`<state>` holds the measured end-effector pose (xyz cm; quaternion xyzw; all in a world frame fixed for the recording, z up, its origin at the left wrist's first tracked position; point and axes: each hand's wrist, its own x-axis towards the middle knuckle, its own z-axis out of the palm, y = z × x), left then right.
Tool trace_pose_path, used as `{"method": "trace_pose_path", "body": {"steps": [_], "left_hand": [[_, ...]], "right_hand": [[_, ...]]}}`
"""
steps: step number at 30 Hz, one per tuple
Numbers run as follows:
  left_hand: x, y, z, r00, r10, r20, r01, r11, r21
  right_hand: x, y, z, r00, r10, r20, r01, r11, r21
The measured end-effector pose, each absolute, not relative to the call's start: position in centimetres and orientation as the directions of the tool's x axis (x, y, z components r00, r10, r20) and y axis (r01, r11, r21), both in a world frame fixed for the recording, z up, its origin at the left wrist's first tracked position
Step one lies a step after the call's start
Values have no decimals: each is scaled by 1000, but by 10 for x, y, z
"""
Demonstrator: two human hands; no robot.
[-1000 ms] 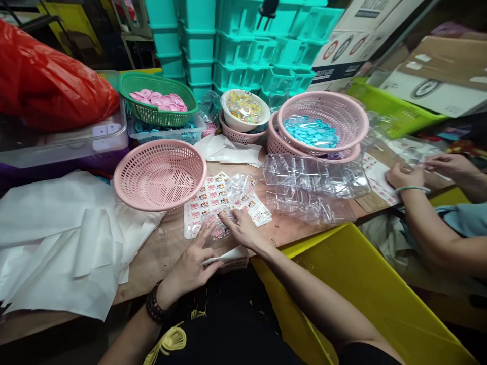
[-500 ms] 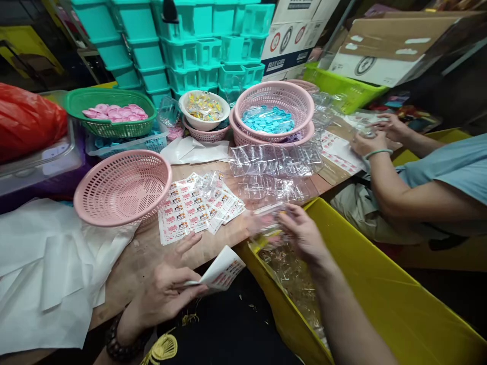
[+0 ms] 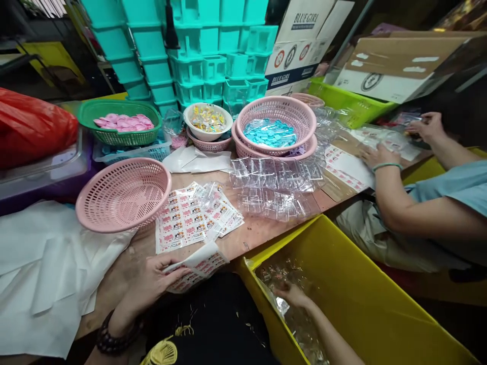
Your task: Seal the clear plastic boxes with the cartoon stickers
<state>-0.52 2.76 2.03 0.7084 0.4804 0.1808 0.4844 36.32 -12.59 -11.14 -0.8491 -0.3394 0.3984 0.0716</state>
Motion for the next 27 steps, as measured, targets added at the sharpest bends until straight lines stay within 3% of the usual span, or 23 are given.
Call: {"method": "trace_pose_path", "body": {"steps": [3, 5, 6, 7, 9, 11, 15, 18, 21, 23, 24, 26, 27], "left_hand": [[-16, 25, 14, 427, 867, -257, 491, 16, 871], [-21, 23, 12, 410, 869, -278, 465, 63, 883], [-23, 23, 12, 405, 870, -280, 454, 74, 888], [-25, 22, 13, 401, 873, -276, 448, 75, 891], [-27, 20, 16, 401, 881, -252, 445, 54, 894], [-32, 17, 18, 416, 882, -223, 446, 16, 895], [-44, 15, 21, 438, 892, -115, 451, -107, 886], [-48, 19, 23, 429, 900, -83, 482, -150, 864], [-43, 26, 24, 435, 883, -178, 472, -56, 880], [-34, 31, 25, 450, 863, -231, 423, 22, 906], [-29, 34, 25, 459, 853, -247, 407, 46, 912], [-15, 40, 27, 474, 840, -264, 418, 49, 907], [-8, 43, 28, 479, 838, -261, 437, 30, 899]], "right_hand": [[373, -90, -65, 359, 739, -570, 692, -621, -369], [366, -53, -29, 272, 861, -429, 802, -449, -394], [357, -31, -12, 208, 926, -315, 854, -329, -403], [345, -6, 2, 65, 991, -120, 931, -104, -350], [315, 47, 23, -187, 972, 145, 970, 206, -131], [285, 98, 31, -408, 893, 192, 910, 415, 2], [252, 158, 34, -660, 747, 76, 747, 664, -42], [265, 135, 47, -564, 799, 209, 781, 599, -179], [318, 55, 63, -237, 909, 343, 821, 377, -430], [361, -11, 61, -33, 988, 148, 878, 100, -468], [379, -42, 54, 120, 993, -13, 901, -114, -418], [399, -93, 25, 473, 808, -350, 827, -545, -141], [399, -111, 6, 543, 727, -420, 787, -615, -47]]}}
